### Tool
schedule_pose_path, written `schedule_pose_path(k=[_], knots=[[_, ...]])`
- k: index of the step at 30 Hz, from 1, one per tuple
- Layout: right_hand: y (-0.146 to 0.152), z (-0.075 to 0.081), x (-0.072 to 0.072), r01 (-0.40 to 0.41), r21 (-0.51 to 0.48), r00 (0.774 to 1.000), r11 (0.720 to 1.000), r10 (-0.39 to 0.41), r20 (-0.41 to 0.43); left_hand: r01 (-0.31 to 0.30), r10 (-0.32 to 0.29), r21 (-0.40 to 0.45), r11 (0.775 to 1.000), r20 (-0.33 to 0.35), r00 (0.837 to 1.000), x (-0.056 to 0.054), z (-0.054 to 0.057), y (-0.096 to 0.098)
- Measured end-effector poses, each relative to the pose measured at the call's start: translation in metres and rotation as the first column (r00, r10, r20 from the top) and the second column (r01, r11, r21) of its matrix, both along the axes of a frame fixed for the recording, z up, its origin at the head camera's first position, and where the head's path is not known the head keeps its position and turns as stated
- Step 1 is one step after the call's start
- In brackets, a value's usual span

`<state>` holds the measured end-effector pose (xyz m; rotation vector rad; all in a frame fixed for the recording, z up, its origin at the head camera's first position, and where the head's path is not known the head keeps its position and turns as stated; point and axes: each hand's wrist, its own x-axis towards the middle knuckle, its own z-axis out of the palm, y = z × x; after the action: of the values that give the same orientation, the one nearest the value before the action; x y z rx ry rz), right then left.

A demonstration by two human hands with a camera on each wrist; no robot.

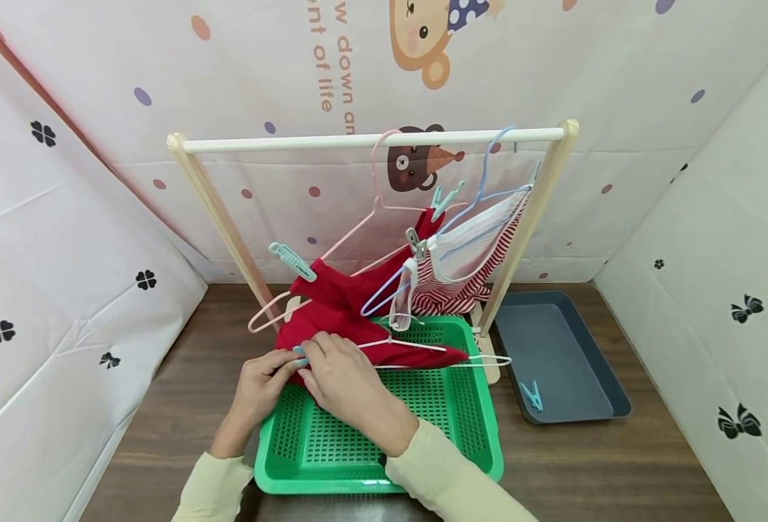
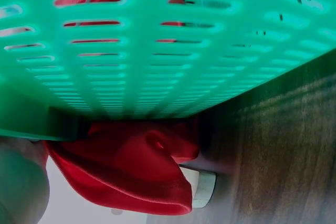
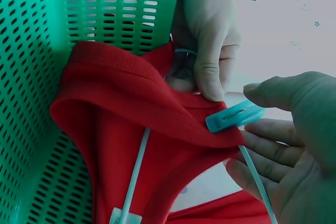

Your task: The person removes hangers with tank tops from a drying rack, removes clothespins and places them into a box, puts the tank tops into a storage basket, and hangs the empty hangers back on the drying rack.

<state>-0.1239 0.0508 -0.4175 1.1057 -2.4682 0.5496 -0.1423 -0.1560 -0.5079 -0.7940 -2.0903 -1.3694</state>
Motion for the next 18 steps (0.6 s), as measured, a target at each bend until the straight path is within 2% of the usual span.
schedule_pose_path(k=[9,18], knots=[[-0.009,-0.006,-0.004,0.006,-0.095,1.000,0.995,-0.004,0.022,0.022,-0.022,0.007,1.000,0.002,1.000,-0.001,-0.001,-0.001],[-0.011,-0.008,-0.006,-0.014,-0.140,0.999,0.990,0.021,0.050,0.004,-0.005,-0.007,1.000,-0.026,1.000,-0.002,-0.002,-0.001]])
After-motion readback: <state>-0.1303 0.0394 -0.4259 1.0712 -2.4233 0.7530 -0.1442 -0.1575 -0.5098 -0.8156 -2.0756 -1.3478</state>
